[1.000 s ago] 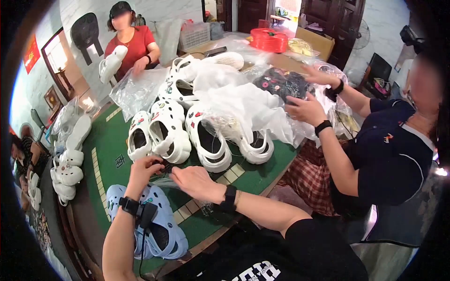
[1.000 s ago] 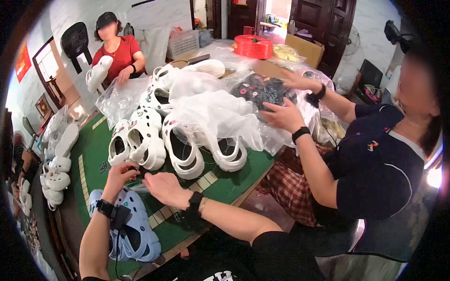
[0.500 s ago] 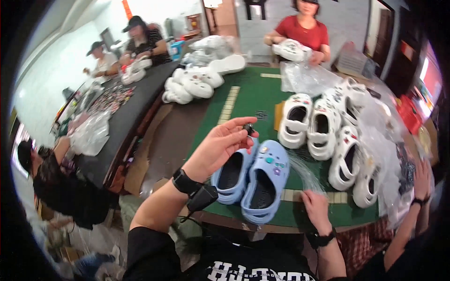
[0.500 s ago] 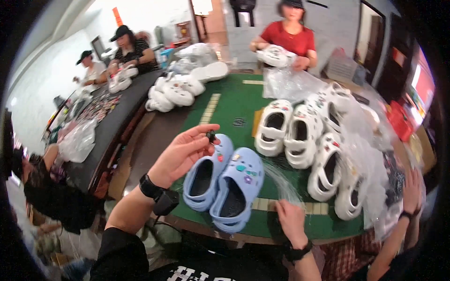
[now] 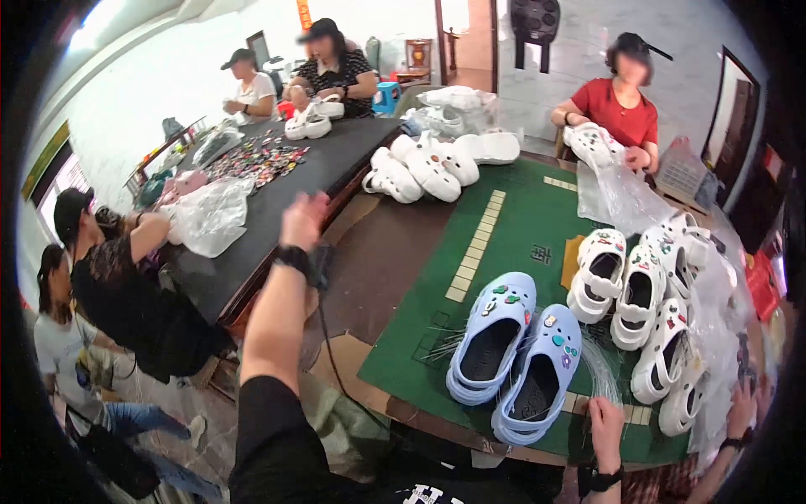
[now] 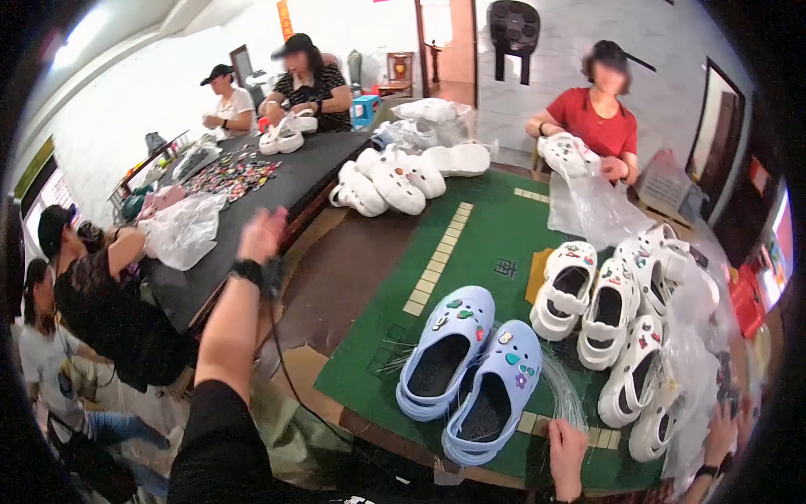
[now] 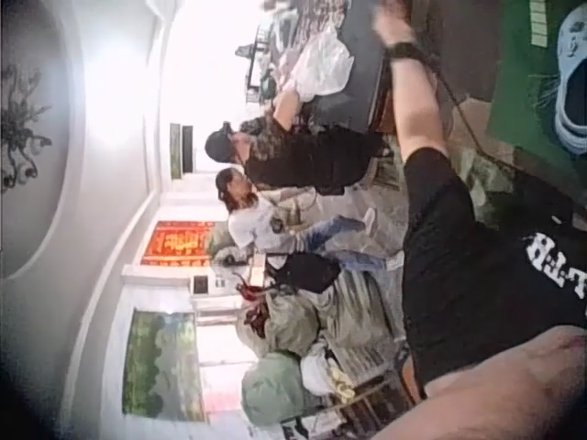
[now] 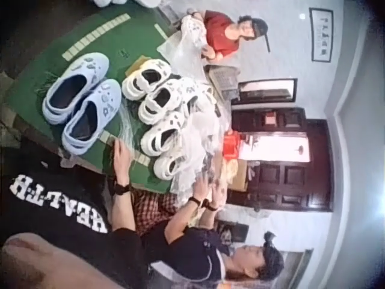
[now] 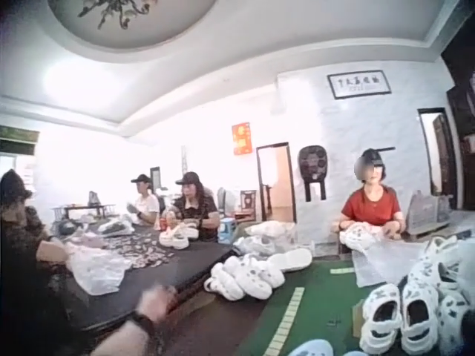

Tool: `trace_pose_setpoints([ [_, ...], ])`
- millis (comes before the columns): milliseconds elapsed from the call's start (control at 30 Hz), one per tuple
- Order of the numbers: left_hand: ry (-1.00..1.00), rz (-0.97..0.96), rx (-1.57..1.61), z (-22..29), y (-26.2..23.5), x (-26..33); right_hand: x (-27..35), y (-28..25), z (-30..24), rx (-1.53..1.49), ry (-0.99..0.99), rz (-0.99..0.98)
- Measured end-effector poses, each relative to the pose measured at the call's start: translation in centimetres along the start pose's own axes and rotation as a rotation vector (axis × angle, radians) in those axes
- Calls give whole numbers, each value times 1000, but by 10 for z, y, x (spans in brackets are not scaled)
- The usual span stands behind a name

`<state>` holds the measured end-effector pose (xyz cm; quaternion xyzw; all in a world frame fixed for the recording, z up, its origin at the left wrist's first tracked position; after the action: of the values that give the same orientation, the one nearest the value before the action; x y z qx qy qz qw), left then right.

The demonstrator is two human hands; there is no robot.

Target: The recorder is shown packaging decorated clogs into plastic bags and organizing them on a table in a workshop setting.

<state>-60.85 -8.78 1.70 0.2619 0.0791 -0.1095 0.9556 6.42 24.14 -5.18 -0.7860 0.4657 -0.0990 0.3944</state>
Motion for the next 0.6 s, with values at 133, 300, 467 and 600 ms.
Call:
trace_pose_setpoints([
  [133,-275,111,112,33,31,-45,1,-5,0,68,-32,6],
  [300,-370,-565,131,1,194,129,0,-6,-4,-28,81,33],
  [467,-128,-937,-600,-7,248,316,-7,-10,-33,-355,222,-8],
  [600,219,-849,-898,-36,242,364,-11,-8,-67,-254,22,57],
])
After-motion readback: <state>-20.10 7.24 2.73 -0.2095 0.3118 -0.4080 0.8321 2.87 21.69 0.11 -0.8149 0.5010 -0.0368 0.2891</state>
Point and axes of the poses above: each hand's wrist, its own x-axis away from the middle knuckle, its own y-axis out of the palm, z = x × y, the point moved 7 cm from there along -x, towards the middle knuckle, and after that the axes turned 5 degrees about z, right-handed, at the moved point
